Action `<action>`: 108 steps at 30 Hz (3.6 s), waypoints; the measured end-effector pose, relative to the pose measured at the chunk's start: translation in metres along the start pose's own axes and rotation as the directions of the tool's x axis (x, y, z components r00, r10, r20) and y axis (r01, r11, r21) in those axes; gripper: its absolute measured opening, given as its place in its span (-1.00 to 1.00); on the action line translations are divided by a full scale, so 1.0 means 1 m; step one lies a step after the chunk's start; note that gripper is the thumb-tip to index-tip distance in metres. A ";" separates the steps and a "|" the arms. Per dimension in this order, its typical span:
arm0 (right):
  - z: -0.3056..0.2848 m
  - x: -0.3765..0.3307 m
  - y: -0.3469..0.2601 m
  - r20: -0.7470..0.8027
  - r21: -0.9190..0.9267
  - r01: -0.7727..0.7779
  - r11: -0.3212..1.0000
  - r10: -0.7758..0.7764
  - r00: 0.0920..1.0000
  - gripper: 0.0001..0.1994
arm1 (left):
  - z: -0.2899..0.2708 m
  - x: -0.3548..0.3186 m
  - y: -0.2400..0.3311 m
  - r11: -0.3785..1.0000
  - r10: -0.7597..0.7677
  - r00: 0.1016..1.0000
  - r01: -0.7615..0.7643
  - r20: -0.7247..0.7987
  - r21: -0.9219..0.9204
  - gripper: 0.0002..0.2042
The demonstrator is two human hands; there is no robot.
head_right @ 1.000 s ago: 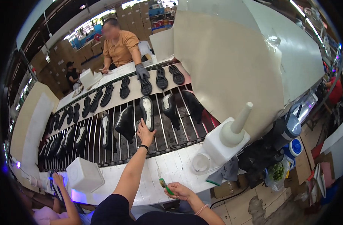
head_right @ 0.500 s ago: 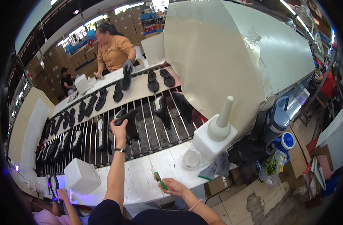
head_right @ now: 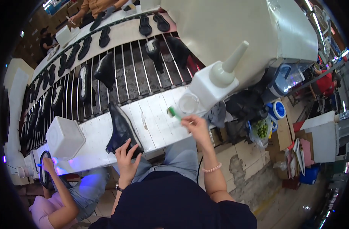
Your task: Apply adhesive to the outer perimeter of a shoe sole using a small brush.
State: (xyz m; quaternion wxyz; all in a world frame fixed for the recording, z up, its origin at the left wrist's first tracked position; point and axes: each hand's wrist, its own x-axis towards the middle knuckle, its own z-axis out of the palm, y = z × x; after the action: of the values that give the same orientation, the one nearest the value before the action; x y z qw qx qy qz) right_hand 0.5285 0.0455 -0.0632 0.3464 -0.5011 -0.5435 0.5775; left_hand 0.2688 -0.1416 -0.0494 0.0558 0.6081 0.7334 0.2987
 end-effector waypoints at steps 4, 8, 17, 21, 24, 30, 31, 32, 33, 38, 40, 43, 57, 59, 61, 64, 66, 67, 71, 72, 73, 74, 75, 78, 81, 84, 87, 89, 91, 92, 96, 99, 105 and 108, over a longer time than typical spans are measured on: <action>-0.025 -0.012 -0.022 -0.264 -0.470 0.012 0.883 -0.154 0.952 -0.86 | 0.006 0.036 -0.010 0.997 -0.069 0.983 0.076 -0.172 0.033 -0.46; -0.020 -0.004 -0.018 -0.235 -0.798 0.020 0.602 -0.341 0.910 -0.82 | 0.007 0.083 -0.044 0.845 -0.510 0.829 0.533 0.231 -0.048 -0.40; -0.014 0.012 -0.028 -0.115 -0.922 0.017 0.386 -0.317 0.941 -0.81 | 0.022 0.074 -0.063 0.788 -0.402 0.884 0.467 0.241 -0.401 -0.46; -0.028 0.017 -0.014 -0.178 -0.630 0.033 0.776 -0.186 0.966 -0.81 | 0.009 0.044 -0.035 0.536 -0.425 0.880 0.056 -0.212 -0.842 -0.33; -0.031 0.016 0.007 -0.202 -0.290 -0.024 0.957 -0.037 0.979 -0.81 | 0.019 0.006 -0.050 0.962 -0.105 0.964 0.036 -0.244 -0.271 -0.37; -0.011 0.007 -0.013 -0.150 0.140 -0.042 0.989 0.063 0.987 -0.87 | 0.011 0.019 0.018 0.875 -0.223 0.942 0.081 -0.250 -0.477 -0.14; -0.003 0.006 -0.024 -0.133 0.141 -0.053 0.989 0.072 0.988 -0.87 | 0.000 0.021 0.025 0.994 -0.098 0.991 0.093 -0.090 -0.059 -0.14; 0.007 0.004 -0.039 -0.082 0.202 -0.006 0.979 0.023 0.996 -0.87 | -0.002 0.022 0.031 0.993 -0.063 0.996 0.069 -0.066 0.092 -0.14; 0.019 0.002 -0.052 -0.034 0.265 0.036 0.964 -0.028 0.999 -0.87 | 0.000 0.023 0.035 0.970 -0.032 0.999 0.039 -0.034 0.239 -0.14; 0.064 -0.035 -0.091 0.360 -0.017 0.059 0.998 -0.049 0.932 -0.89 | 0.058 0.006 0.020 0.885 -0.129 0.904 -0.080 -0.407 -0.458 -0.06; 0.078 -0.050 -0.095 0.416 -0.077 0.223 0.972 -0.172 0.893 -0.87 | 0.067 0.001 0.017 0.836 -0.172 0.892 -0.092 -0.418 -0.540 -0.03; 0.085 -0.064 -0.089 0.477 -0.121 0.390 0.913 -0.292 0.829 -0.85 | 0.067 -0.001 0.006 0.821 -0.107 0.920 -0.132 -0.376 -0.555 -0.02; 0.094 -0.043 -0.069 0.275 -0.396 0.303 0.867 -0.203 0.940 -0.91 | 0.085 -0.001 0.006 0.928 0.001 0.878 -0.179 -0.479 -0.326 -0.12; 0.096 -0.032 -0.062 0.198 -0.447 0.311 0.839 -0.247 0.949 -0.89 | 0.085 0.000 0.007 0.929 0.012 0.869 -0.192 -0.495 -0.316 -0.11; 0.096 -0.020 -0.053 0.186 -0.468 0.319 0.824 -0.261 0.947 -0.85 | 0.084 0.001 0.008 0.929 0.023 0.859 -0.207 -0.511 -0.306 -0.11; 0.097 0.001 -0.038 0.124 -0.459 0.388 0.799 -0.375 0.919 -0.84 | 0.084 0.002 0.009 0.924 0.035 0.857 -0.224 -0.515 -0.310 -0.11; 0.098 0.016 -0.036 0.102 -0.508 0.376 0.775 -0.380 0.919 -0.84 | 0.084 0.002 0.008 0.924 0.049 0.862 -0.231 -0.505 -0.305 -0.11; 0.097 0.022 -0.036 0.078 -0.553 0.361 0.751 -0.384 0.920 -0.83 | 0.086 0.002 0.008 0.923 0.047 0.862 -0.231 -0.505 -0.308 -0.11; 0.098 0.030 -0.038 0.051 -0.599 0.380 0.705 -0.440 0.896 -0.84 | 0.087 -0.001 0.004 0.917 0.063 0.861 -0.250 -0.504 -0.312 -0.08; 0.097 0.029 -0.041 0.055 -0.599 0.381 0.704 -0.438 0.897 -0.84 | 0.087 -0.001 0.004 0.916 0.070 0.861 -0.256 -0.504 -0.310 -0.08; 0.094 0.026 -0.045 0.073 -0.589 0.364 0.722 -0.401 0.913 -0.83 | 0.088 -0.001 0.003 0.917 0.066 0.861 -0.252 -0.504 -0.310 -0.08; 0.092 0.023 -0.047 0.093 -0.578 0.347 0.739 -0.362 0.927 -0.83 | 0.088 -0.002 0.001 0.912 0.083 0.861 -0.269 -0.502 -0.311 -0.08; 0.089 0.020 -0.046 0.099 -0.578 0.348 0.738 -0.360 0.928 -0.83 | 0.088 -0.001 0.000 0.906 0.100 0.860 -0.287 -0.501 -0.311 -0.07; 0.084 0.005 -0.049 0.207 -0.416 0.286 0.863 -0.217 0.954 -0.83 | 0.089 0.000 0.000 0.896 0.089 0.853 -0.294 -0.515 -0.333 -0.07; 0.080 -0.020 -0.064 0.312 -0.358 0.199 0.912 -0.084 0.946 -0.86 | 0.088 -0.001 0.001 0.893 0.074 0.853 -0.288 -0.517 -0.346 -0.08; 0.079 -0.040 -0.070 0.392 -0.315 0.325 0.892 -0.190 0.900 -0.94 | 0.084 0.000 0.002 0.873 0.064 0.854 -0.298 -0.516 -0.386 -0.12; 0.083 -0.050 -0.079 0.449 -0.248 0.477 0.843 -0.336 0.828 -0.90 | 0.076 0.005 0.005 0.848 0.053 0.855 -0.312 -0.517 -0.428 -0.16; 0.083 -0.058 -0.087 0.494 -0.262 0.474 0.840 -0.305 0.814 -0.88 | 0.070 0.004 0.010 0.821 -0.009 0.867 -0.278 -0.498 -0.499 -0.28; 0.086 -0.064 -0.090 0.543 -0.207 0.518 0.830 -0.343 0.767 -0.88 | 0.068 0.005 0.007 0.815 -0.008 0.878 -0.272 -0.479 -0.512 -0.29; 0.086 -0.066 -0.091 0.550 -0.200 0.524 0.828 -0.348 0.760 -0.86 | 0.067 0.008 0.009 0.794 -0.011 0.873 -0.288 -0.487 -0.535 -0.30; 0.085 -0.073 -0.098 0.599 -0.205 0.619 0.758 -0.403 0.692 -0.83 | 0.052 0.013 0.012 0.783 -0.012 0.898 -0.264 -0.439 -0.563 -0.30; 0.084 -0.079 -0.108 0.637 -0.248 0.652 0.717 -0.386 0.667 -0.81 | 0.042 0.012 0.011 0.783 -0.006 0.925 -0.232 -0.379 -0.578 -0.31; 0.082 -0.080 -0.122 0.652 -0.198 0.765 0.613 -0.500 0.570 -0.78 | 0.014 0.016 0.014 0.820 0.026 0.967 -0.165 -0.254 -0.547 -0.26; 0.082 -0.076 -0.130 0.658 -0.181 0.822 0.541 -0.554 0.510 -0.75 | -0.011 0.020 0.020 0.753 0.041 0.999 -0.054 -0.036 -0.656 -0.23</action>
State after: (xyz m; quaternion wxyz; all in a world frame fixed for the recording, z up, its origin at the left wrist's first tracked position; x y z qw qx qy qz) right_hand 0.4511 -0.0268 0.0712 0.2559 -0.1201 -0.8957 0.3433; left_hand 0.2763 -0.1254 -0.0245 0.2509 0.5655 0.5668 0.5440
